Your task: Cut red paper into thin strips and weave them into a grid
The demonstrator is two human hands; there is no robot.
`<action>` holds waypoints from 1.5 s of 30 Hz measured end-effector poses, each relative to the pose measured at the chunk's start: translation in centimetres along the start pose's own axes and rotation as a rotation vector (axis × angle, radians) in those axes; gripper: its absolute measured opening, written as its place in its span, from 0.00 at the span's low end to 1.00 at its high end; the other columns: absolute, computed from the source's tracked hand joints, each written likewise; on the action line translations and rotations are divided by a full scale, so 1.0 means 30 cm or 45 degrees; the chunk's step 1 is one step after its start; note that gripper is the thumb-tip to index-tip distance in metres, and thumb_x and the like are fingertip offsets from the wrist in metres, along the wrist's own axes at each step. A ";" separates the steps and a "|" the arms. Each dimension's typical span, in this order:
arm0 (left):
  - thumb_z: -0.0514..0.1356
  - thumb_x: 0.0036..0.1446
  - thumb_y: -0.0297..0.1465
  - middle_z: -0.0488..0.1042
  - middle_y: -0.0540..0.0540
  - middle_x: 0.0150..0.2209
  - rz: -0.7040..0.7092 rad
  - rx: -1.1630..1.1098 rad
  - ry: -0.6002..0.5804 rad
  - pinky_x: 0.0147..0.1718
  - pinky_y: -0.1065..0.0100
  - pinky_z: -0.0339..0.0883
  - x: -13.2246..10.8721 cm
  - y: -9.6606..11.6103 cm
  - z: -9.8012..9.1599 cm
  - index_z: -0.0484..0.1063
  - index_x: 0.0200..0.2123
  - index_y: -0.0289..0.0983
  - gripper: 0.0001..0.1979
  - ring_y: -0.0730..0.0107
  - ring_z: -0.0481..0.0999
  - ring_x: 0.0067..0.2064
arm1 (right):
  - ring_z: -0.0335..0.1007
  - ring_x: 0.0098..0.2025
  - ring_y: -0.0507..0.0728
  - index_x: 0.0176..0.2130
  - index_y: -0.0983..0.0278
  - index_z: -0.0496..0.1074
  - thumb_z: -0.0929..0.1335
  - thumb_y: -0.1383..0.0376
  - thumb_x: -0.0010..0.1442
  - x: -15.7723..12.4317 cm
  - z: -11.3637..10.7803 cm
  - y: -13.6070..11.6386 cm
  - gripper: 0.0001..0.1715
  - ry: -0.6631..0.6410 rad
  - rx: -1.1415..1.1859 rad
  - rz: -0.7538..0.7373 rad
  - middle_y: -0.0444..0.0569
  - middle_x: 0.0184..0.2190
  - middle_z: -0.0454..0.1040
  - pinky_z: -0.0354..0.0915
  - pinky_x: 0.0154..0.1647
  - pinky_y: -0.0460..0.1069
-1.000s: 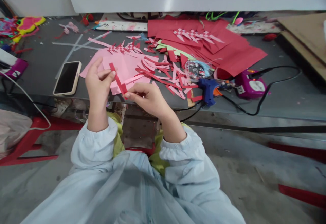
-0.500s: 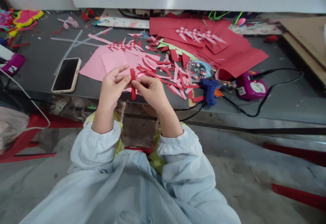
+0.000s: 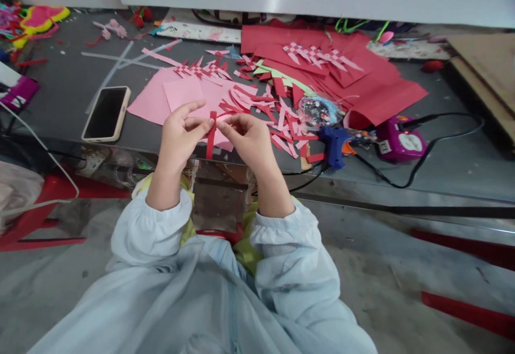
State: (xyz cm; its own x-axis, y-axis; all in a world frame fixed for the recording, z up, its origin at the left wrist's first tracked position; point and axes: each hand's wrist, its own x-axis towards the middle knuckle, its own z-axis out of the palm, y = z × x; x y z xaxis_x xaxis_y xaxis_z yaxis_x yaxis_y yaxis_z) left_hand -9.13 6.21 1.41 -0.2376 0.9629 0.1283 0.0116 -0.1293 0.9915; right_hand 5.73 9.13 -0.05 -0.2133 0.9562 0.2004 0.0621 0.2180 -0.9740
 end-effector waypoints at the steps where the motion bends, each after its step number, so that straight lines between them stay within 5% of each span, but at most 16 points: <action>1: 0.67 0.48 0.25 0.81 0.49 0.29 -0.002 0.027 -0.021 0.35 0.70 0.76 -0.001 0.001 0.000 0.72 0.51 0.33 0.24 0.70 0.81 0.32 | 0.66 0.27 0.49 0.32 0.66 0.76 0.73 0.57 0.54 0.003 -0.001 0.001 0.14 0.014 0.054 -0.010 0.44 0.25 0.75 0.62 0.31 0.47; 9: 0.67 0.50 0.27 0.83 0.47 0.32 0.045 0.185 -0.113 0.35 0.71 0.74 -0.006 -0.006 0.004 0.70 0.54 0.33 0.26 0.70 0.81 0.33 | 0.72 0.31 0.50 0.31 0.65 0.78 0.73 0.64 0.53 0.013 -0.008 0.011 0.06 -0.019 0.238 -0.012 0.43 0.28 0.79 0.67 0.38 0.48; 45: 0.69 0.48 0.29 0.81 0.50 0.28 -0.049 0.201 -0.110 0.36 0.69 0.75 -0.016 0.013 0.017 0.73 0.52 0.35 0.26 0.68 0.82 0.33 | 0.67 0.27 0.49 0.28 0.65 0.75 0.69 0.63 0.58 0.004 -0.005 -0.012 0.09 0.017 0.087 -0.021 0.43 0.24 0.74 0.64 0.32 0.47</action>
State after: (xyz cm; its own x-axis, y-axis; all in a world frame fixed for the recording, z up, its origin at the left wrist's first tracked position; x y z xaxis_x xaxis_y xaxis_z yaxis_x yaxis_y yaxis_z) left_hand -8.50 5.81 1.74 -0.1569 0.9840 0.0848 0.1583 -0.0597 0.9856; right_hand 5.83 9.20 0.34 -0.2006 0.9552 0.2176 -0.0084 0.2204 -0.9754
